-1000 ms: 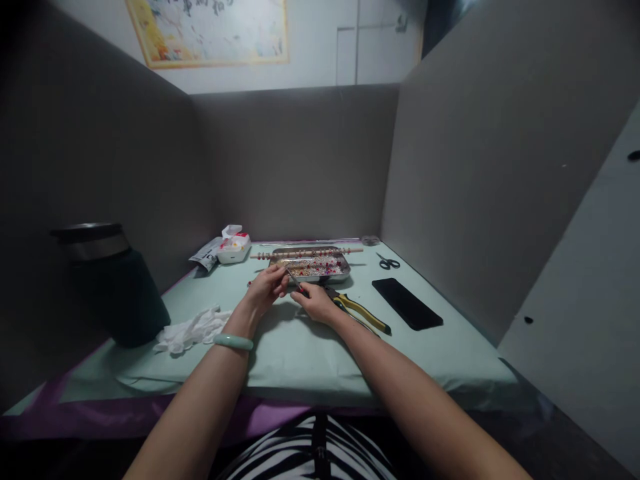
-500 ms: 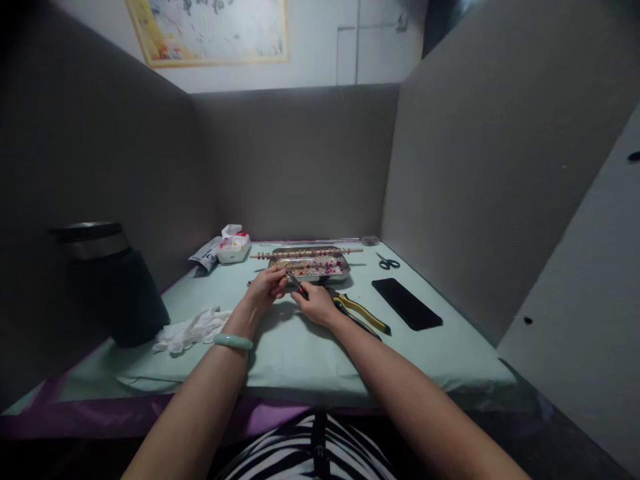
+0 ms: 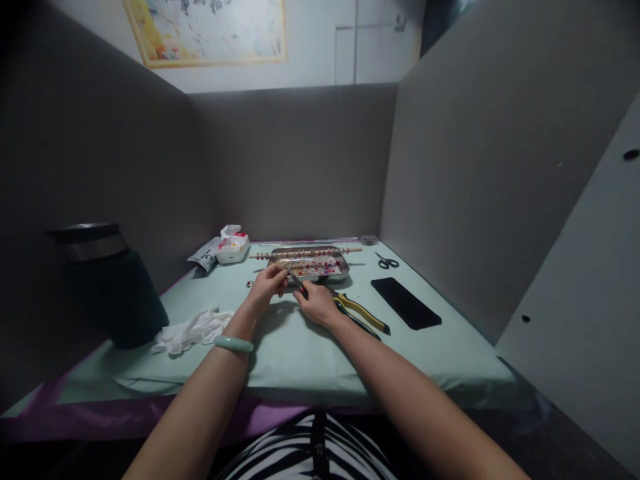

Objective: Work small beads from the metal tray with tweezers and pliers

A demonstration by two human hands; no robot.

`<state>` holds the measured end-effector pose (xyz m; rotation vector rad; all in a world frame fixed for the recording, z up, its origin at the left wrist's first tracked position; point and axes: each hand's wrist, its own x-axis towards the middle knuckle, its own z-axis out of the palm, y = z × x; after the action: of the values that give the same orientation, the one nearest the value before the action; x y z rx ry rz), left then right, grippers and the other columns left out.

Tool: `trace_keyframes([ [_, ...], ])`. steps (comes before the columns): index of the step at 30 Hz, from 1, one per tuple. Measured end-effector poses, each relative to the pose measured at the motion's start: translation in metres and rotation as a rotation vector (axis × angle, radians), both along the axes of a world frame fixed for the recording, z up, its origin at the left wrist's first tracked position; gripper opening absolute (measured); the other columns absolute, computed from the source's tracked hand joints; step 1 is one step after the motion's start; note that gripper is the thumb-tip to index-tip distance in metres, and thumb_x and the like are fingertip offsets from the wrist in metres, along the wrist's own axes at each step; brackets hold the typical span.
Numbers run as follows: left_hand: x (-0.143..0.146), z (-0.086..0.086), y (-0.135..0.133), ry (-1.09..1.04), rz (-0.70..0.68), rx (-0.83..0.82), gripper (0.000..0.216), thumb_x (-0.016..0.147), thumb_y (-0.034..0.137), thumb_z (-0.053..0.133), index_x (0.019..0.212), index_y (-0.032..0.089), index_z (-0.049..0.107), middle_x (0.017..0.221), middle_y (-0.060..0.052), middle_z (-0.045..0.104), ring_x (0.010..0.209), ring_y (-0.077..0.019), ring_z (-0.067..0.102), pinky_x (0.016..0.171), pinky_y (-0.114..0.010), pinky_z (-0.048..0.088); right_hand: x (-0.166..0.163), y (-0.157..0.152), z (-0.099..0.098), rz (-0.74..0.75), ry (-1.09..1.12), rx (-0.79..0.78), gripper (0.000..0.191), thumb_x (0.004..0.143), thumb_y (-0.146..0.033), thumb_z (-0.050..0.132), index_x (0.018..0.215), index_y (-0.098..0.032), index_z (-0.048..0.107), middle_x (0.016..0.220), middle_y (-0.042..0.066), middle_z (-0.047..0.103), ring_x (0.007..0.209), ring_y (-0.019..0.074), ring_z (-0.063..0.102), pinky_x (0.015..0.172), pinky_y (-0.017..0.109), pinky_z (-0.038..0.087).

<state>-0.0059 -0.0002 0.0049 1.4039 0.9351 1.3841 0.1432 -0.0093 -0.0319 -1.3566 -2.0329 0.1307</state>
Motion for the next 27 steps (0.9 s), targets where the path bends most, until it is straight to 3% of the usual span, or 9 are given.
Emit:
trace_keyframes([
  [9, 0.003, -0.003, 0.006, 0.086, 0.054, 0.018, 0.020, 0.076, 0.033, 0.052, 0.066, 0.018, 0.042, 0.043, 0.009, 0.036, 0.030, -0.0034, 0.029, 0.031, -0.017, 0.022, -0.002, -0.001, 0.001, 0.051, 0.045, -0.027, 0.024, 0.083, -0.039, 0.048, 0.076, -0.017, 0.056, 0.063, 0.001, 0.056, 0.060, 0.0131, 0.047, 0.057, 0.024, 0.025],
  [16, -0.005, 0.004, -0.003, -0.122, -0.235, -0.072, 0.029, 0.070, 0.038, 0.064, 0.074, 0.019, 0.042, 0.042, 0.012, 0.027, 0.033, -0.0025, 0.021, 0.033, -0.016, 0.020, 0.006, -0.004, 0.013, 0.423, 0.278, -0.262, 0.024, 0.081, -0.038, 0.048, 0.073, -0.016, 0.051, 0.063, -0.003, 0.046, 0.059, 0.0096, 0.037, 0.056, 0.023, 0.028],
  [18, -0.005, 0.004, -0.004, -0.161, -0.261, -0.088, 0.031, 0.070, 0.039, 0.065, 0.076, 0.019, 0.043, 0.043, 0.012, 0.028, 0.033, -0.0024, 0.022, 0.034, -0.016, 0.022, 0.006, -0.004, 0.014, 0.469, 0.347, -0.328, 0.024, 0.081, -0.038, 0.047, 0.075, -0.015, 0.052, 0.063, -0.003, 0.046, 0.058, 0.0091, 0.037, 0.056, 0.023, 0.029],
  [27, -0.002, -0.001, 0.002, -0.150, -0.110, -0.019, 0.030, 0.069, 0.040, 0.066, 0.076, 0.014, 0.051, 0.054, 0.004, 0.051, 0.036, -0.0023, 0.033, 0.035, -0.018, 0.031, 0.001, 0.001, 0.010, 0.203, 0.247, -0.188, 0.028, 0.079, -0.043, 0.049, 0.077, -0.016, 0.057, 0.066, -0.001, 0.053, 0.060, 0.0117, 0.043, 0.057, 0.024, 0.028],
])
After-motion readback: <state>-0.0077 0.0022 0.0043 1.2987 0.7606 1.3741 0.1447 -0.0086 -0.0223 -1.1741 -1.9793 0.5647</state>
